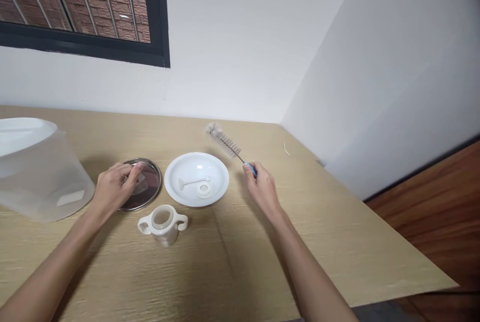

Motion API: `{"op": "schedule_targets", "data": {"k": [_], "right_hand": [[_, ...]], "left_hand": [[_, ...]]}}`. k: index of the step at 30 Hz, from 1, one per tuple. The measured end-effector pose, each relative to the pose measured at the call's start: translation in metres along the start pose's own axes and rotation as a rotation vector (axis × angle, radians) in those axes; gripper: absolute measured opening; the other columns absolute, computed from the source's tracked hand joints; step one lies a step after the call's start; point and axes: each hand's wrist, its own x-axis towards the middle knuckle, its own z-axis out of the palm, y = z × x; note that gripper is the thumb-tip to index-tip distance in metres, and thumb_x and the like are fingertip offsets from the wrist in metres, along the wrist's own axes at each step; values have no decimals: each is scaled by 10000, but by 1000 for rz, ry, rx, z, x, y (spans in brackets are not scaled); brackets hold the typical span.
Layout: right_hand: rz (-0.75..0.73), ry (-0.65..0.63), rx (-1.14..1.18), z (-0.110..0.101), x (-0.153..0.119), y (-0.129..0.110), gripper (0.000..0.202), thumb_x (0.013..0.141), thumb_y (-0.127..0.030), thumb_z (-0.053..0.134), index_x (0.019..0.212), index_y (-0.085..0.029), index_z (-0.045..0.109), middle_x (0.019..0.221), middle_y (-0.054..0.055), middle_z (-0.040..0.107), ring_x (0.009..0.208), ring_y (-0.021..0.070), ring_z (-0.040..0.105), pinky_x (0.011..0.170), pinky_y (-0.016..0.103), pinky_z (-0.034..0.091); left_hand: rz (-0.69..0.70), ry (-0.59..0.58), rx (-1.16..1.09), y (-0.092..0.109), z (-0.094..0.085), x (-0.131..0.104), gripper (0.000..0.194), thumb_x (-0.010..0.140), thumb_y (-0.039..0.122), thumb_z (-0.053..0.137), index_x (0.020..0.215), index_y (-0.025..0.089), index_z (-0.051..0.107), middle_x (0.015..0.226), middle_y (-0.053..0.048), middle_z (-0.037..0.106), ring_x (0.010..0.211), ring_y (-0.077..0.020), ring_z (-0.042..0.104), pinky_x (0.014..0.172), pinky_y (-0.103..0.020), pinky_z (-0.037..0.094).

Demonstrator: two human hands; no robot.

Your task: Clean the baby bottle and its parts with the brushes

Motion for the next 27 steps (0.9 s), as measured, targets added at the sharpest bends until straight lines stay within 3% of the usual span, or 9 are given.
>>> {"op": "schedule_targets", "data": {"k": [3, 6, 8, 12, 16, 19, 24, 27], "right_hand": [[54, 78, 2, 2, 3, 7, 449, 984, -533, 353, 1005, -177, 627, 859, 79, 693, 788, 230, 615, 718, 317, 408], [99, 133, 6, 3, 4, 13, 484, 983, -556, 333, 1011, -175, 631, 847, 90, 697, 789, 244, 622, 713, 323, 408], [121, 155, 6, 4, 5, 15, 494, 985, -561, 324, 1012, -175, 631, 847, 92, 699, 789, 247, 625, 710, 324, 406], [139, 157, 0, 4, 5, 18, 460, 990, -536, 335, 1001, -183, 629, 870, 89, 705, 811, 246, 634, 712, 320, 400], [148, 147, 3, 3, 5, 17, 418, 994, -508, 354, 968, -191, 625, 858, 83, 705, 809, 246, 638, 708, 319, 396], [145, 153, 10, 1, 5, 14, 402, 997, -495, 354, 981, -197, 623, 870, 78, 707, 818, 240, 640, 714, 316, 400], [134, 171, 18, 0, 6, 13, 414, 998, -499, 347, 979, -194, 626, 870, 75, 708, 816, 238, 639, 711, 316, 404], [99, 178, 42, 1, 5, 12, 411, 997, -494, 355, 977, -192, 633, 866, 73, 707, 805, 229, 638, 709, 314, 412]], "left_hand": [[44, -116, -210, 15, -6, 5, 486, 961, 494, 421, 621, 219, 631, 853, -58, 722, 889, -244, 654, 833, -339, 470], [159, -349, -295, 45, -6, 18, 372, 945, 514, 474, 901, 239, 721, 1090, -55, 725, 1020, -249, 642, 914, -335, 468], [273, -526, -211, 69, 1, 27, 327, 907, 499, 555, 1105, 278, 693, 1200, -48, 691, 1114, -272, 598, 983, -366, 427], [522, -839, 12, 102, 33, 43, 403, 861, 304, 622, 1263, 323, 620, 1332, -42, 597, 1284, -293, 454, 1093, -414, 303], [574, -900, 133, 113, 64, 51, 517, 714, 209, 730, 1207, 349, 663, 1350, -56, 538, 1261, -330, 438, 1065, -460, 316], [566, -914, 154, 118, 73, 54, 473, 686, 203, 742, 1143, 316, 703, 1294, -82, 571, 1199, -335, 483, 1024, -463, 354], [546, -903, 80, 117, 56, 59, 379, 773, 297, 698, 1152, 295, 691, 1242, -75, 615, 1200, -306, 516, 1057, -446, 360], [424, -842, -127, 101, 34, 58, 429, 863, 421, 628, 1271, 289, 605, 1337, -85, 579, 1211, -281, 538, 1039, -414, 411]]}}
